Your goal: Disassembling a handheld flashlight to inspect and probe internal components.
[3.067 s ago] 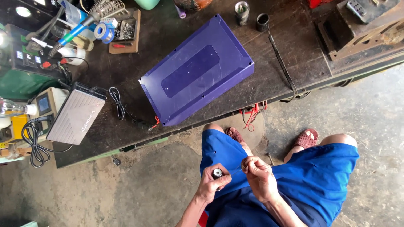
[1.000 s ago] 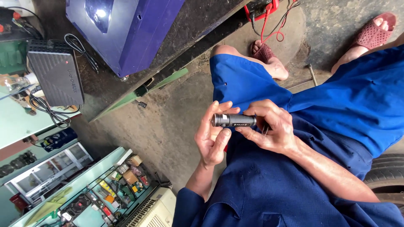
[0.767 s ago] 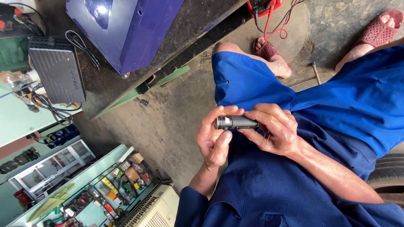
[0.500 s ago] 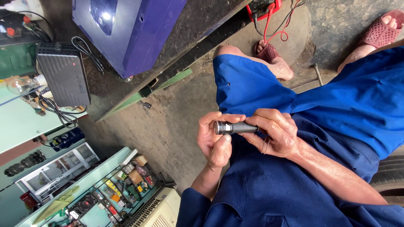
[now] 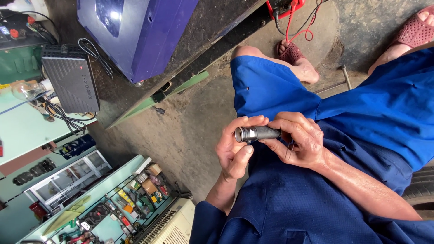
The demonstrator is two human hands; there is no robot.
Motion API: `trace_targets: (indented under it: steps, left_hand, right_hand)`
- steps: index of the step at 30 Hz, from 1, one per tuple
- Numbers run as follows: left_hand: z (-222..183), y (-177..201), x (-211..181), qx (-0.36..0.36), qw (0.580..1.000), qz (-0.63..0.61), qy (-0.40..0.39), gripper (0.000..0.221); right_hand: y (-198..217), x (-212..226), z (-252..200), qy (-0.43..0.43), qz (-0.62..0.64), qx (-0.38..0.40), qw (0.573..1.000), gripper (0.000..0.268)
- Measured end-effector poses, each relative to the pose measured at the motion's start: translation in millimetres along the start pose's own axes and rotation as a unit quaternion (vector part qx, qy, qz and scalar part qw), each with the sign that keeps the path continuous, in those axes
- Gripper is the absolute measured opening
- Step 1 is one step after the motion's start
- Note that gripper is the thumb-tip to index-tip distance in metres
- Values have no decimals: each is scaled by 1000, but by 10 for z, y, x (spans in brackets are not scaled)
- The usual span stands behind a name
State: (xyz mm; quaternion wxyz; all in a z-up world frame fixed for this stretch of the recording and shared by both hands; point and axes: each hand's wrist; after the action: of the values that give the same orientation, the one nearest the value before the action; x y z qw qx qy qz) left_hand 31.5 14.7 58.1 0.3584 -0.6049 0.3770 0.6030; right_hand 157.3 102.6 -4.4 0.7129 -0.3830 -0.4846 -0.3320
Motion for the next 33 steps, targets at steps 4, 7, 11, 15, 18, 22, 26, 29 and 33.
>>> trace_targets:
  steps: [4,7,11,15,18,22,26,29,33]
  left_hand:
    - [-5,40,44,6,1000,2,-6,50]
    - [16,28,62,2,999,25,-21,45]
    - [49,-45,68,-35,996,67,-55,38]
    - [38,-81,62,-58,995,50,-57,36]
    - [68,-83,16,-56,998,27,-31,36]
    - [73,-69,47,-32,998,49,-27,42]
    - [46,-27,116,-35,998,40,-29,41]
    - [17,-32,163,-54,997,39,-42,39]
    - [-15,-25,192,-63,997,33,-37,39]
  right_hand:
    - [-7,15,-11,2,-2,-4,1000,31]
    - [-17,6,-23,1,-4,-2,1000,31]
    - [-23,-15,-47,0,-2,1,1000,31]
    - [-30,-1,-60,-3,-13,7,1000,31]
    - [-20,-8,-48,-6,-19,9,1000,31]
    - [-4,-35,-73,-17,3,7,1000,32]
    - [-11,-52,-89,-17,6,10,1000,34]
    - [-35,-54,-110,-23,10,9,1000,34]
    - [-37,-38,-106,-24,-3,8,1000,34]
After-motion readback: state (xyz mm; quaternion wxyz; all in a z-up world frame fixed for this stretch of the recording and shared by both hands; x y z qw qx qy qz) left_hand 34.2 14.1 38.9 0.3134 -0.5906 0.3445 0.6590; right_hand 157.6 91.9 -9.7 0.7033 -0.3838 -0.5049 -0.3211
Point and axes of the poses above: each hand's wrist, its own z-axis towards the middle knuckle, its own y-axis out of the back of the hand, x = y × z, and after that the axes turned 11 degrees about z, right-handed
